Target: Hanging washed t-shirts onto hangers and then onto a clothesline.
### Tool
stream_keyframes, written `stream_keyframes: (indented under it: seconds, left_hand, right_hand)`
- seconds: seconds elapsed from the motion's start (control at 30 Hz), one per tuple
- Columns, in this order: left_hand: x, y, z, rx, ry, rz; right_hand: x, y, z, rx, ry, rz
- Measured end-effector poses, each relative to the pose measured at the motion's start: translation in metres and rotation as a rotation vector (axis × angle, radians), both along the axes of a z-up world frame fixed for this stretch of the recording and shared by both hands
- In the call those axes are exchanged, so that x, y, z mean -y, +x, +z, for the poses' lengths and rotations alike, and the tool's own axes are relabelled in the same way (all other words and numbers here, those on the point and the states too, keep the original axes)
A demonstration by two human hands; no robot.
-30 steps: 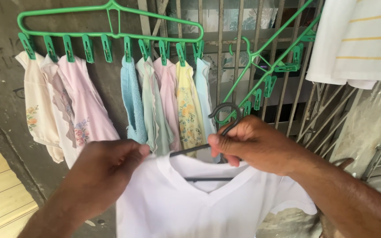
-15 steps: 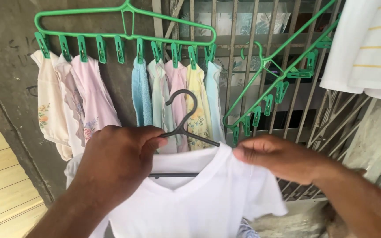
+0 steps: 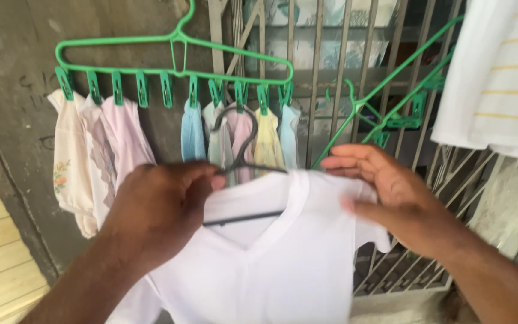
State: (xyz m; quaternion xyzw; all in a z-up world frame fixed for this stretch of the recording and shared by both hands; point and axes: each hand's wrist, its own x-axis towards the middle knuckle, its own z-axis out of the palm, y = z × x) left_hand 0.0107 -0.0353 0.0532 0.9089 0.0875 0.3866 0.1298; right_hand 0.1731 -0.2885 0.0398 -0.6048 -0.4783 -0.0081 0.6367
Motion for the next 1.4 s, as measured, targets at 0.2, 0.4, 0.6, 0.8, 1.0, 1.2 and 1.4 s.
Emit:
stream_keyframes:
  seconds: [0.2, 0.4, 0.6, 0.8, 1.0, 1.2, 1.4]
  left_hand:
    - [0.014, 0.014, 0.069, 0.143, 0.136, -0.056]
    - [0.026, 0.023, 0.107, 0.190, 0.231, -0.124]
    - [0.047, 0.024, 0.152, 0.216, 0.221, -0.043]
    - [0.058, 0.059, 0.191, 0.685, 0.433, -0.158]
    - [0.086, 0.064, 0.202, 0.346, 0.393, -0.208]
    - [0.113, 0.044, 0.254, 0.257, 0.420, -0.229]
    - [0.129, 0.018, 0.287, 0.129, 0.396, -0.177]
  right_hand:
    - [0.005, -0.010, 0.063, 0.336, -0.549, -0.623]
    - [0.025, 0.005, 0.095, 0.650, -0.249, -0.547]
    - [0.039, -0.027, 0.162, 0.520, -0.425, -0.760]
    - [0.063, -0.056, 0.254, 0.683, -0.324, -1.035]
    - [0.129, -0.050, 0.340, 1.052, -0.327, -1.205]
    - [0.150, -0.114, 0.391, 0.843, -0.275, -1.636]
    - [0.164, -0.153, 0.436, 0.917, -0.096, -1.777]
